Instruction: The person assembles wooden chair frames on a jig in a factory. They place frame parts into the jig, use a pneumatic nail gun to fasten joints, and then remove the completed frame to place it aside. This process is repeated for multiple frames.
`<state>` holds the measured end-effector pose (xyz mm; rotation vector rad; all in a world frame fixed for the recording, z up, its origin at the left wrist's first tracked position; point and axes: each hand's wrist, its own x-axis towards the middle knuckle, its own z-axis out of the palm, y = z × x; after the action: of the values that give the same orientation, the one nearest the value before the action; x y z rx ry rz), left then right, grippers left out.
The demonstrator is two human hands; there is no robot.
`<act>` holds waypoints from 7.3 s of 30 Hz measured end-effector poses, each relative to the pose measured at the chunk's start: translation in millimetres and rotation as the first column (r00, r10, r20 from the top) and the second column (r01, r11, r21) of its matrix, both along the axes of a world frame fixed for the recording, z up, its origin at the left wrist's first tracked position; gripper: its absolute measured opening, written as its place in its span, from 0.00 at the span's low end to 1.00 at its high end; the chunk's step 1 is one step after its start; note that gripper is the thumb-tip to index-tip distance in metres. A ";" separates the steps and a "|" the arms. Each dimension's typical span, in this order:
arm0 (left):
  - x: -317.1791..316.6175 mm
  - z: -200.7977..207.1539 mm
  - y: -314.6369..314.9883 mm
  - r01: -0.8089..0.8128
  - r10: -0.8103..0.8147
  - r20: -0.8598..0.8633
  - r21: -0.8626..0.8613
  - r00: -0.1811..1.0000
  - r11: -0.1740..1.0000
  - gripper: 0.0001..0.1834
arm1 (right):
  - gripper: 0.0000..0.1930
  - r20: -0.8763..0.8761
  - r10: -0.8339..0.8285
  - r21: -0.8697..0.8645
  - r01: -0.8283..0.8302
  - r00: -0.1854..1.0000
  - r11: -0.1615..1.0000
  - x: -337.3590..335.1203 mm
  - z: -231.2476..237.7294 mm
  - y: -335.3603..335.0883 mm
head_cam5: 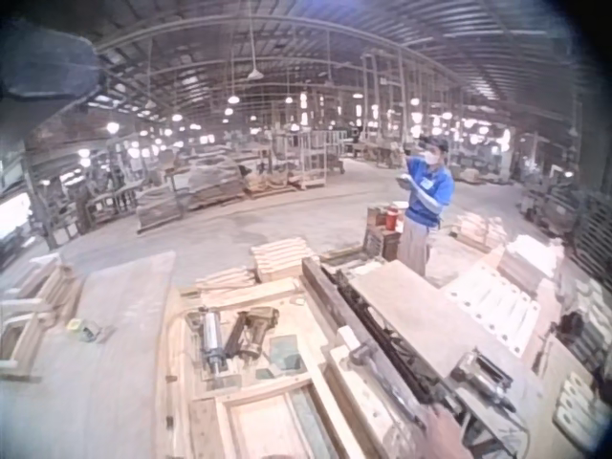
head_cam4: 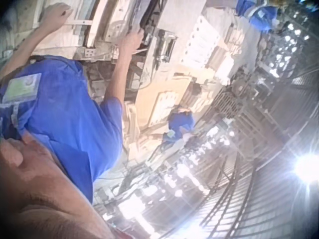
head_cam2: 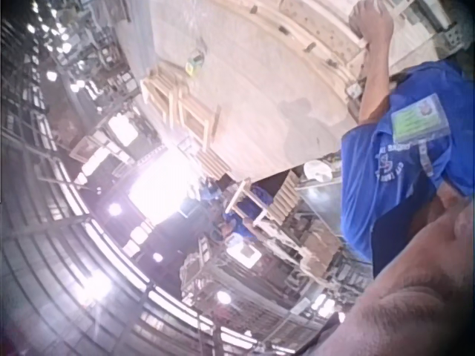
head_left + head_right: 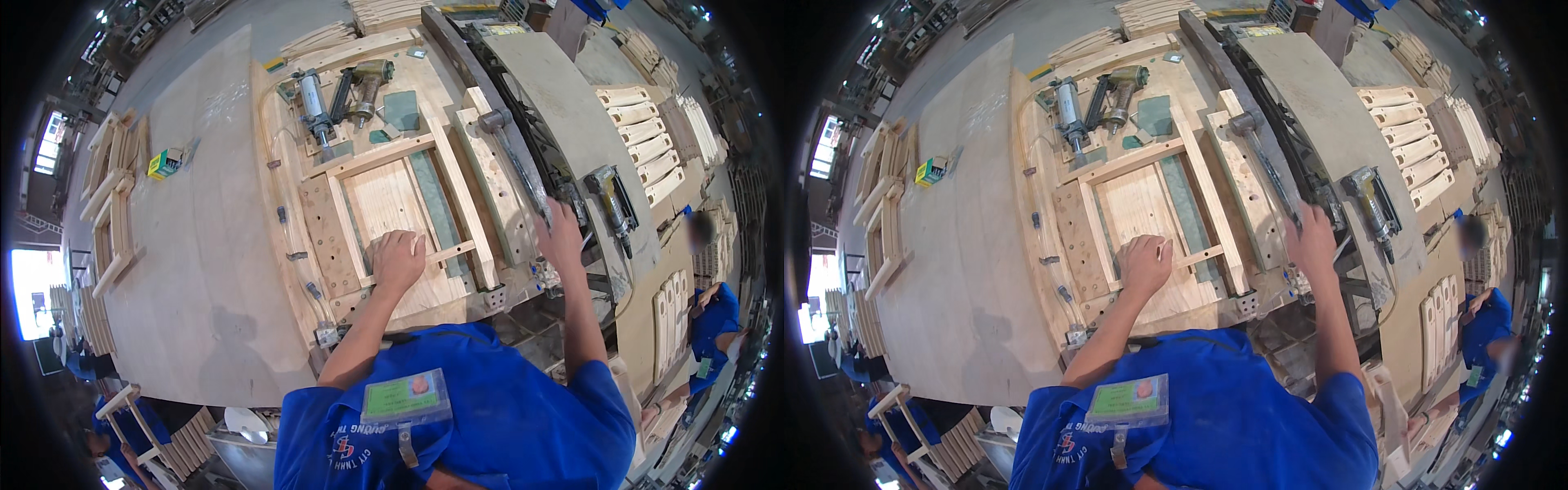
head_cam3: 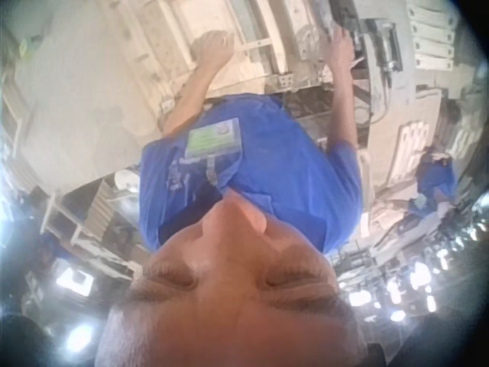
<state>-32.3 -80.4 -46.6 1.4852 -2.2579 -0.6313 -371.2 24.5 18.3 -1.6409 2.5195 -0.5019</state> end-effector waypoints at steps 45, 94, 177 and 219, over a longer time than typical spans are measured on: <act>8.7 -8.3 3.8 0.023 -0.030 -0.066 -0.098 0.997 0.995 0.14 | 0.19 0.688 0.081 -0.111 -0.005 0.721 0.994 121.6 65.5 20.6; -16.0 0.5 -6.3 0.044 -0.045 -0.017 -0.074 0.999 0.996 0.12 | 0.13 -0.088 -0.177 -0.036 0.175 0.980 0.984 30.5 -26.9 -105.3; -123.2 -1.3 -81.0 0.057 0.334 -0.485 0.629 0.808 0.775 0.19 | 0.15 0.764 -0.074 0.066 0.037 0.641 0.997 106.7 33.4 -200.7; -117.9 -11.1 -108.5 0.094 0.432 -0.546 0.691 0.718 0.717 0.15 | 0.15 0.685 -0.089 0.126 0.003 0.723 0.992 107.5 10.9 -237.3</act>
<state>-150.2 -188.9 -57.7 1.3778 -1.2969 -1.7555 -263.6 -212.8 29.1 -1.0591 1.9704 -0.7803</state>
